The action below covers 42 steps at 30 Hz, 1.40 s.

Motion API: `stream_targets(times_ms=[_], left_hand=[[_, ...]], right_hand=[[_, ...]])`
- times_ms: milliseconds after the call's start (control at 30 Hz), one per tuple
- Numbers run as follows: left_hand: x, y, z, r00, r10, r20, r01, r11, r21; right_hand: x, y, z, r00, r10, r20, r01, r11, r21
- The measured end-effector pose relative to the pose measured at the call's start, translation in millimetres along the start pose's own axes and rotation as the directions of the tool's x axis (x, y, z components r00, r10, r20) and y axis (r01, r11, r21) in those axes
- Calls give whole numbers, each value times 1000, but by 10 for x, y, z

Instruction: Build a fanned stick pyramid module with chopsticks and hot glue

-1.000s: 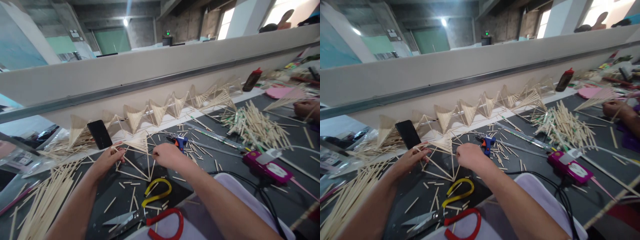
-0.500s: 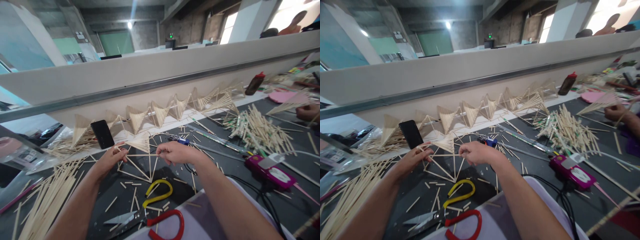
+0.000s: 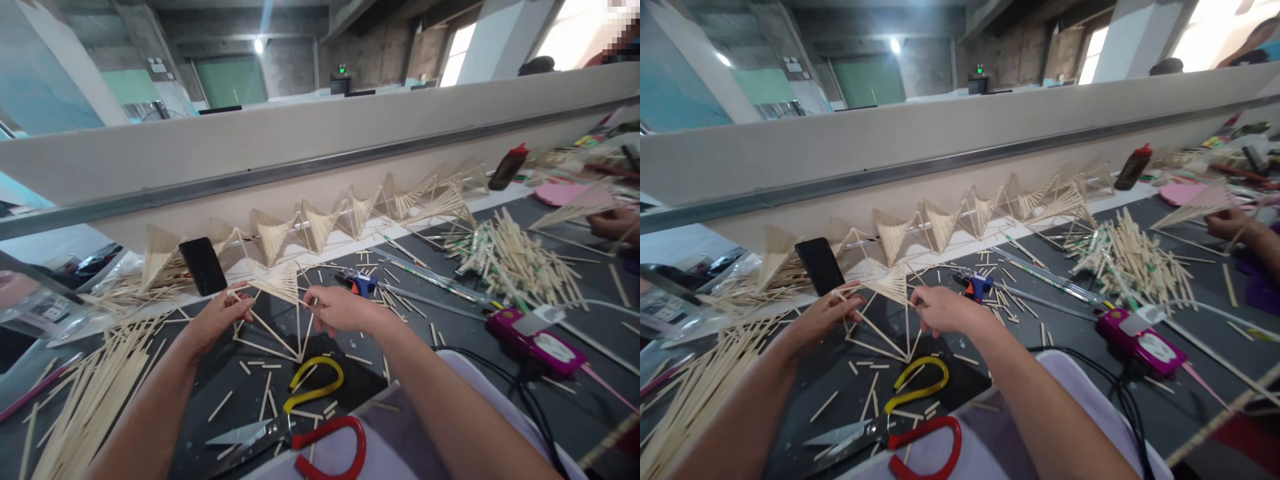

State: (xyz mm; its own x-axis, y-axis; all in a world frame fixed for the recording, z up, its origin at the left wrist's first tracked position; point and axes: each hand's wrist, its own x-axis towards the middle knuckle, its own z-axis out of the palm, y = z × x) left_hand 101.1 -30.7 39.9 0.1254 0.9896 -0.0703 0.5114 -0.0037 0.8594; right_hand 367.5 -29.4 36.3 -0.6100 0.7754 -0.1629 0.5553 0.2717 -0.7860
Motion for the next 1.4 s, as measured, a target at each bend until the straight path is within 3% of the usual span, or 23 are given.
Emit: stream_targets(times_ms=[267, 367, 500, 700, 933, 1133, 1300, 1400], left_hand=[[-13, 19, 19, 998, 15, -57, -17, 999, -29], [-12, 27, 18, 998, 23, -59, -24, 999, -24], [-10, 24, 17, 999, -5, -52, 3, 999, -45], [-19, 32, 20, 999, 3, -48, -5, 999, -47], [-21, -27, -11, 999, -32, 7, 33, 988, -153], [-62, 43, 30, 996, -35, -83, 18, 980, -201], [-71, 38, 65, 986, 41, -159, -80, 966, -247], [-100, 73, 73, 980, 62, -188, -104, 969, -223]], right_hand=[[83, -17, 222, 998, 37, -59, -39, 998, -40], [97, -55, 287, 985, 71, -155, -93, 986, -141], [108, -86, 349, 946, -4, -325, -107, 941, -322], [106, -84, 384, 931, -18, -364, -130, 917, -378], [142, -68, 423, 925, -4, -380, -131, 936, -328], [-40, -78, 48, 951, -102, -292, 27, 968, -250], [-50, -10, -123, 861, -48, -506, 42, 999, -23], [69, 18, -8, 895, -21, -446, 109, 979, 173]])
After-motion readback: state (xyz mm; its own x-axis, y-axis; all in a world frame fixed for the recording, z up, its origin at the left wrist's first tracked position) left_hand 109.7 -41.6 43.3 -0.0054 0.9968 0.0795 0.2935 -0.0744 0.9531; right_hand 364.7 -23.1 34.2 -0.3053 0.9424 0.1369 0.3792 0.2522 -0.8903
